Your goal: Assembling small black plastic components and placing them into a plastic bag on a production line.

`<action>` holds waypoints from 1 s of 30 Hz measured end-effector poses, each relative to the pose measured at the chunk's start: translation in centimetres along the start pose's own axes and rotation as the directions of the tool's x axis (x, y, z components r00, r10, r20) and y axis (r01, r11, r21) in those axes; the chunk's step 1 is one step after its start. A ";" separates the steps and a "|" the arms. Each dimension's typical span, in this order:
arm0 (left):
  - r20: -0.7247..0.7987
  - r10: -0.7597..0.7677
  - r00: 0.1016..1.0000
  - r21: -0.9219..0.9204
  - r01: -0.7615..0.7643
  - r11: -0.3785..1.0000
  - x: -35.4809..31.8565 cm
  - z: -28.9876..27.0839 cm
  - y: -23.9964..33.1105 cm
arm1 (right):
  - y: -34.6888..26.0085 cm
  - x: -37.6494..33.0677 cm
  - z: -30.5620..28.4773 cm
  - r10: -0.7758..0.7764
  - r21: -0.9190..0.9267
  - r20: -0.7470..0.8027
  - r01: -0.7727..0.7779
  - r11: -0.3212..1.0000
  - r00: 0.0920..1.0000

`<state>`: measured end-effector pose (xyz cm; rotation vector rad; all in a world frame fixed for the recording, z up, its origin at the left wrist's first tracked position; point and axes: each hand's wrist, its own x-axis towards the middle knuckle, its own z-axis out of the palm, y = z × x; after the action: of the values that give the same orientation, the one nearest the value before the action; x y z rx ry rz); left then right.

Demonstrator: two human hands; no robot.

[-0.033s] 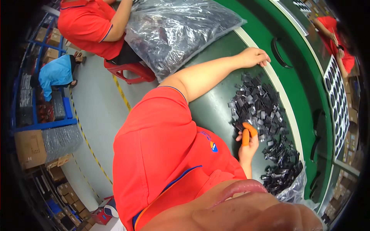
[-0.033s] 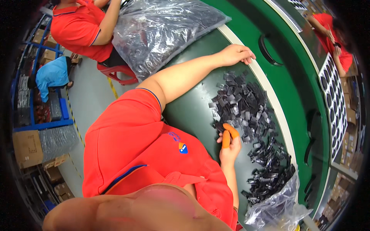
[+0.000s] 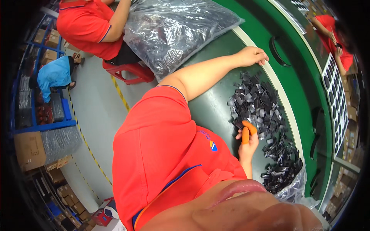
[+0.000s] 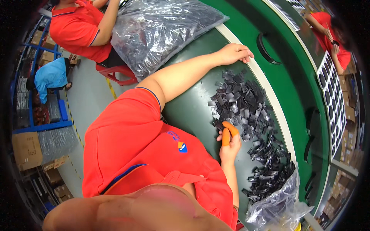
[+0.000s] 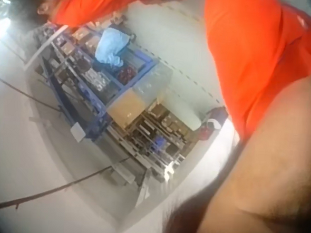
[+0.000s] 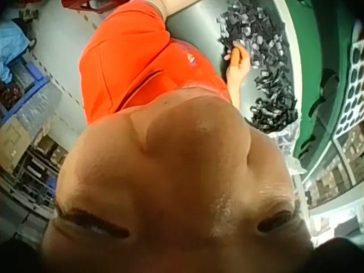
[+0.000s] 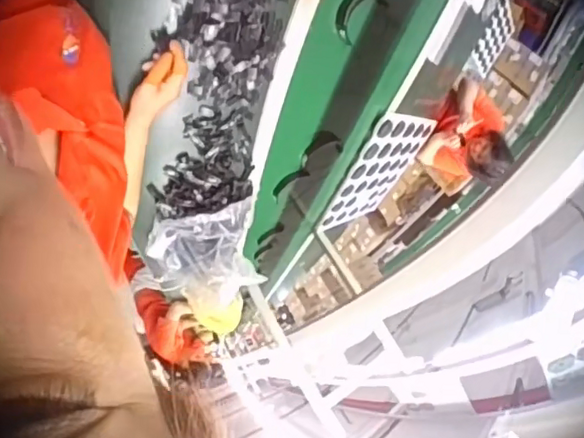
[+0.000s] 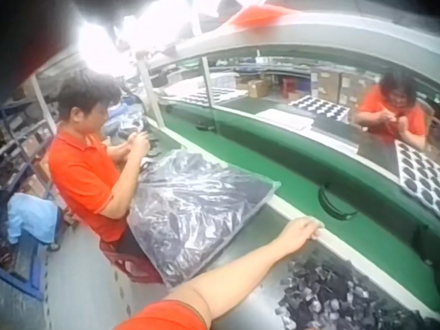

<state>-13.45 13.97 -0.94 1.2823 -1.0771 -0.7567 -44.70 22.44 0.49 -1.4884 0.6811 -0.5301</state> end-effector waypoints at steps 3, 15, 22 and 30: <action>0.026 0.012 1.000 0.056 -0.014 0.998 0.1 0.5 -0.3 | 0.1 0.0 -0.1 0.008 0.013 -0.003 -0.008 1.000 1.000; 0.068 -0.006 0.998 0.115 -0.001 0.993 -7.0 0.0 8.3 | 0.3 -0.2 -0.5 -0.014 0.027 0.043 0.013 1.000 0.999; -0.836 0.534 -0.127 0.549 -0.168 0.819 -21.4 -16.9 10.0 | 0.2 -0.4 -0.8 -0.021 0.026 0.069 0.019 0.999 0.997; -0.914 0.365 0.175 0.402 0.505 0.764 -23.2 -27.6 2.1 | 0.5 -0.3 -0.9 -0.009 0.049 0.090 0.005 0.999 0.996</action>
<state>3.81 45.67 -2.17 1.9752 -0.0355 0.6204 -45.63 22.02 0.09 -1.4611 0.5885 -0.4782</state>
